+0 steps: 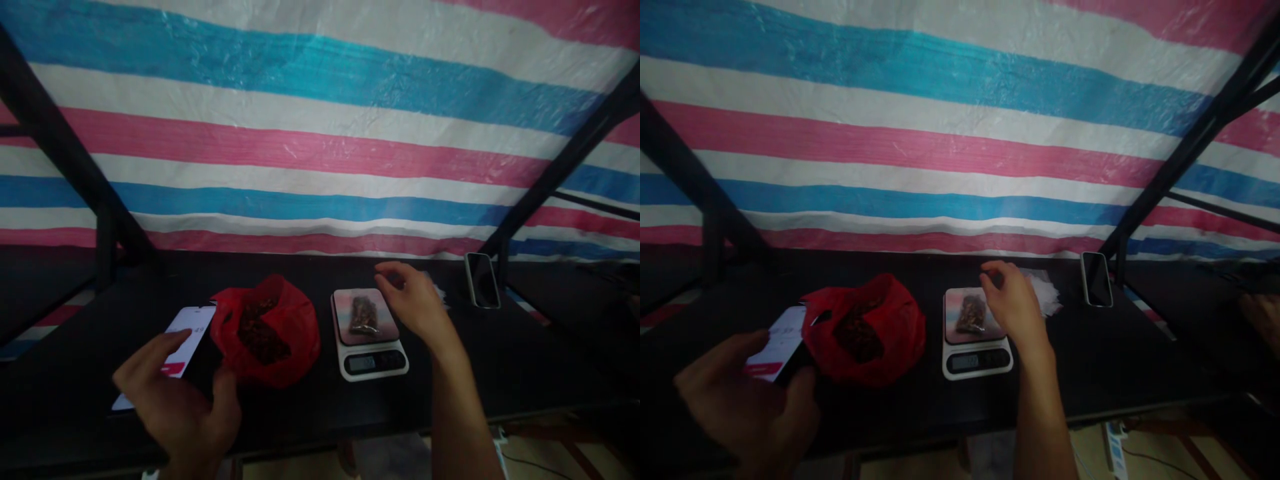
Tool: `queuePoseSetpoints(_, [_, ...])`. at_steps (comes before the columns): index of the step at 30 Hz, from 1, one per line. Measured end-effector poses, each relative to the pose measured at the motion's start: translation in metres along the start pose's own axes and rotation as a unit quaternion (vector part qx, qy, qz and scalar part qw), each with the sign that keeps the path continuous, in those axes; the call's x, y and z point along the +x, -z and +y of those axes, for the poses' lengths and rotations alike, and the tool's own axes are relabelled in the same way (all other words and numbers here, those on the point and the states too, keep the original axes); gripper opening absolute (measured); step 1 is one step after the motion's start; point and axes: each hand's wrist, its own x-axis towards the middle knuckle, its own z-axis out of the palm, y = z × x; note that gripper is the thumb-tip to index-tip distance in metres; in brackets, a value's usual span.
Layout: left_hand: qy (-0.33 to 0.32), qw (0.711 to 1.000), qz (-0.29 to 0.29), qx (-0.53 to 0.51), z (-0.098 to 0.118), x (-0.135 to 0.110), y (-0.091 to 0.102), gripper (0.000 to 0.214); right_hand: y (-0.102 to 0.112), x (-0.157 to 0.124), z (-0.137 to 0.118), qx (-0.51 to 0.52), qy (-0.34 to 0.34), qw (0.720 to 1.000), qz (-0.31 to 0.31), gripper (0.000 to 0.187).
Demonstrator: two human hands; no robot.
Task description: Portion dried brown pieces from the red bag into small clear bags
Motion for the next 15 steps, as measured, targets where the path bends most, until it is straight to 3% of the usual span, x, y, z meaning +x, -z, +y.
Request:
queuePoseSetpoints(3, [-0.058, 0.998, 0.014, 0.01, 0.013, -0.005, 0.002, 0.035, 0.002, 0.004, 0.034, -0.076, -0.028, 0.995, -0.055, 0.027])
queuePoseSetpoints(6, [-0.112, 0.992, -0.046, 0.037, 0.019, -0.007, 0.001, 0.029, -0.01, 0.003, 0.049, -0.102, -0.005, 0.989, -0.105, 0.03])
queuePoseSetpoints(12, [-0.163, 0.98, -0.112, 0.004, 0.027, -0.011, -0.004, 0.029, -0.027, 0.006, 0.056, -0.096, 0.012, 0.989, -0.113, 0.021])
queuePoseSetpoints(15, [-0.176, 0.977, -0.119, 0.007, 0.033, -0.015, -0.005, 0.024, -0.023, 0.006, 0.048, -0.014, 0.017, 0.994, -0.106, 0.015])
